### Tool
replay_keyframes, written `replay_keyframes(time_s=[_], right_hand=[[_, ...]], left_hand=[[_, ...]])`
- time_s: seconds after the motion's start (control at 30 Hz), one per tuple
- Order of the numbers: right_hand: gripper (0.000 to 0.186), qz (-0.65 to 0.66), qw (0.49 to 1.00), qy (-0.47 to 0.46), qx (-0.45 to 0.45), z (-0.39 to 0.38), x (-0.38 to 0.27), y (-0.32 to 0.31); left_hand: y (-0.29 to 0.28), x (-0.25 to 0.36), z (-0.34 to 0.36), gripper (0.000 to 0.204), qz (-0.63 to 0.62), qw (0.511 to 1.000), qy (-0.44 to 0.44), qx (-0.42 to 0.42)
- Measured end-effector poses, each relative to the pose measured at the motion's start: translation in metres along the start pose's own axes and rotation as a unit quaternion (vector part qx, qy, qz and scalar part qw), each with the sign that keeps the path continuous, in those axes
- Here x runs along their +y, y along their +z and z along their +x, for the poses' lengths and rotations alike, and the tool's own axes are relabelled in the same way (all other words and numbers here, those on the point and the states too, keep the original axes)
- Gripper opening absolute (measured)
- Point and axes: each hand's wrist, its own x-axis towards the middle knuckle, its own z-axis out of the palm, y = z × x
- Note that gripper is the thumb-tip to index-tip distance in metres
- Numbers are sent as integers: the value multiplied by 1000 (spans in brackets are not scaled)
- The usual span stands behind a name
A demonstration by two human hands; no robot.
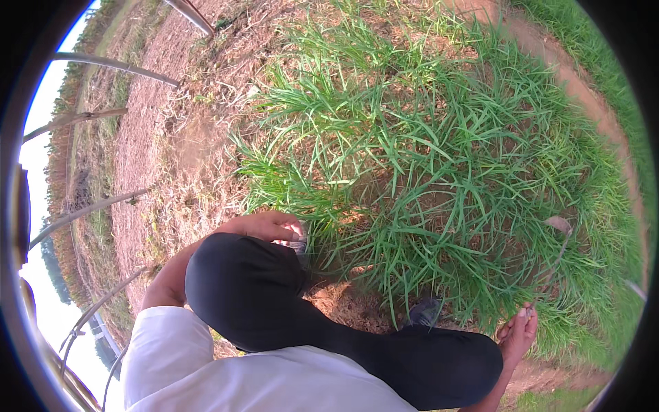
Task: The person uses a small hand hoe to loosen soil and remove weeds from a garden bed. They repeatedly scrape the ground, pull out weeds by hand, and clear debris from the rows.
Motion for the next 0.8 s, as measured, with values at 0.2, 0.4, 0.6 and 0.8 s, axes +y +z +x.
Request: replay_keyframes(time_s=[0.2, 0.4, 0.6, 0.8], right_hand=[[30, 86, 993, 65, -46, -50, 32, 51], [34, 67, 988, 65, -125, -69, 27, 45], [37, 50, 991, 122, -36, -97, 11, 28], [40, 48, 994, 94, -37, -127, -16, 29]], left_hand=[[-95, -86, -46, 42, 40, 999, -12, -15], [-171, -226, -51, 31, 241, 920, -149, 271], [-165, -242, 5, 57, 108, 939, -125, 303], [-145, -277, 73, 56, 386, 821, 163, 388]])
